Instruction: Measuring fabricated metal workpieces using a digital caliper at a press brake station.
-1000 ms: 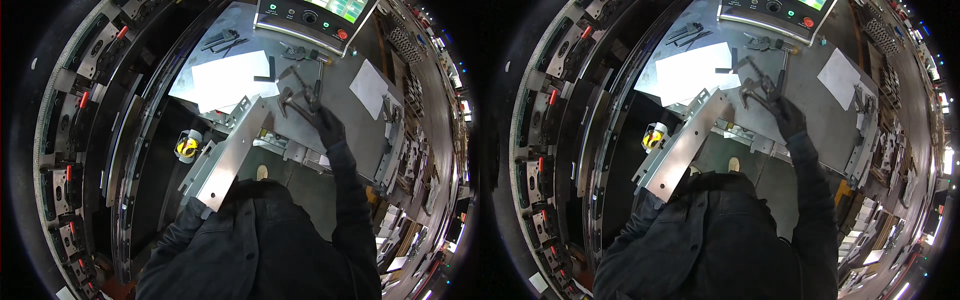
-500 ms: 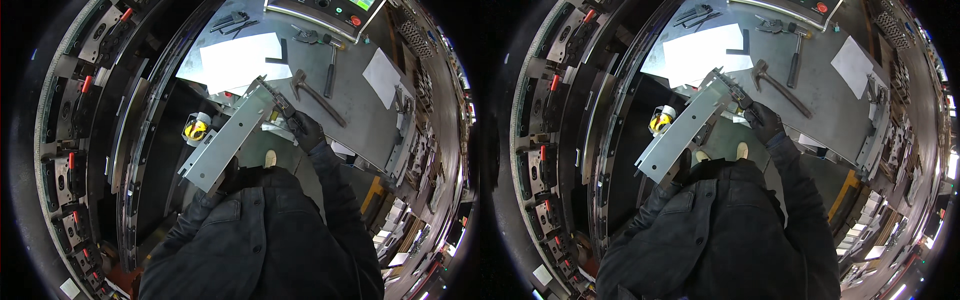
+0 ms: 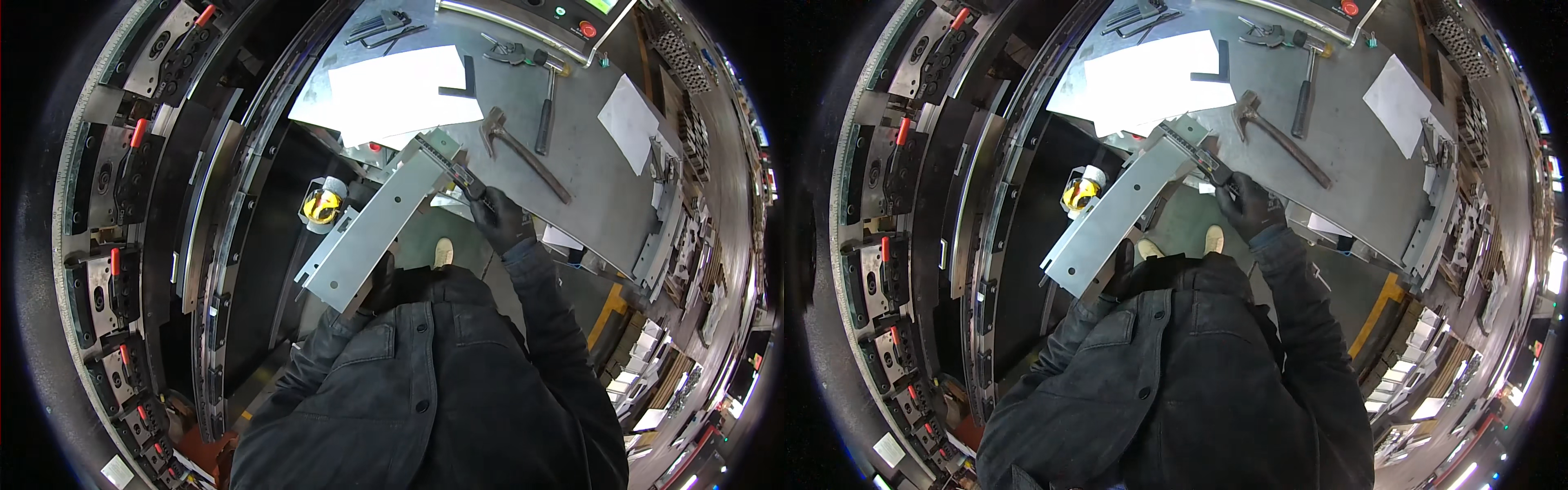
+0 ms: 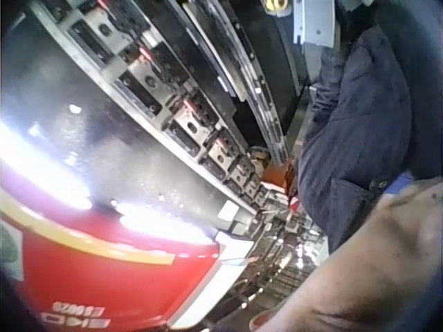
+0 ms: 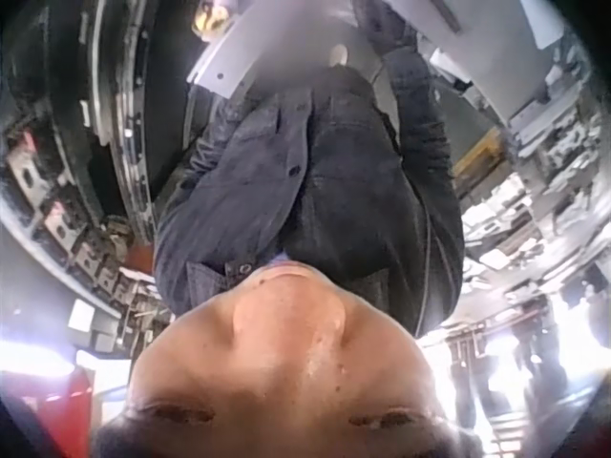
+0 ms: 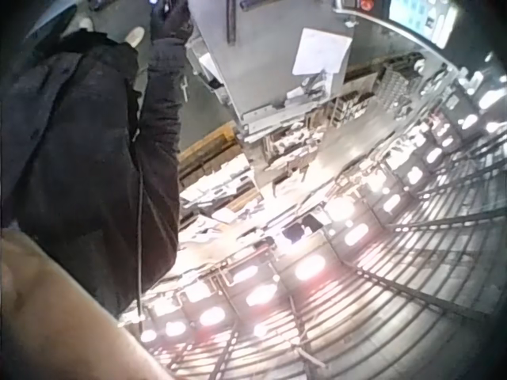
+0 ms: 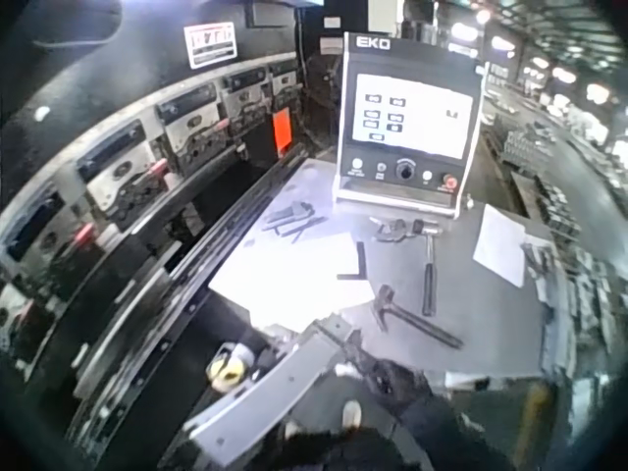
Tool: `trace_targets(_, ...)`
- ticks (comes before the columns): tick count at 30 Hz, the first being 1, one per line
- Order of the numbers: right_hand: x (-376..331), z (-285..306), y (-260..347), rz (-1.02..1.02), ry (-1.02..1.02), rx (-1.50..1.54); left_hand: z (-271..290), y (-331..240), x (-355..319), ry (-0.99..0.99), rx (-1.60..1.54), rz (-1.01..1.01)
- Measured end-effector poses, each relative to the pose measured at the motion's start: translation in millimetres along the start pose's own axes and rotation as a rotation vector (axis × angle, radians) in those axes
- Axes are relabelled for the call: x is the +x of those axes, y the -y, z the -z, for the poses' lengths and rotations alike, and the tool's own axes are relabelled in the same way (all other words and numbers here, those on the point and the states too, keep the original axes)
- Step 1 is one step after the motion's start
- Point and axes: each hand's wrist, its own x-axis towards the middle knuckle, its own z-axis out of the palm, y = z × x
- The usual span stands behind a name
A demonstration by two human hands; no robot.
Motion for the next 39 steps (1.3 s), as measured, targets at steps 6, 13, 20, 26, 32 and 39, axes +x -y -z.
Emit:
trace_targets(6, -7, 0, -10, 0.244, -0.003, 0.034, 12, -1, 7, 0.131, -0.172, 0.030)
trace_targets(13, -7, -4, -20, 0.180, -0.049, -0.106, 23, 13, 17, 0.305, -0.361, 0.065)
trace_targets(20, -9, 2, -12, 0.234, -0.039, -0.146, 32, 10, 30, 0.491, -0.538, 0.103)
trace_targets(26, -9, 6, -20, 0.269, -0.014, -0.181, 46, 17, 32, 0.691, -0.691, 0.130)
trace_targets(32, -8, -7, -31, 0.399, -0.116, -0.176, 59, 17, 35, 0.550, -1.018, 0.281)
trace_targets(39, -18, 2, -6, 0.370, -0.130, -0.282, 31, 21, 9, 0.403, -1.089, 0.218)
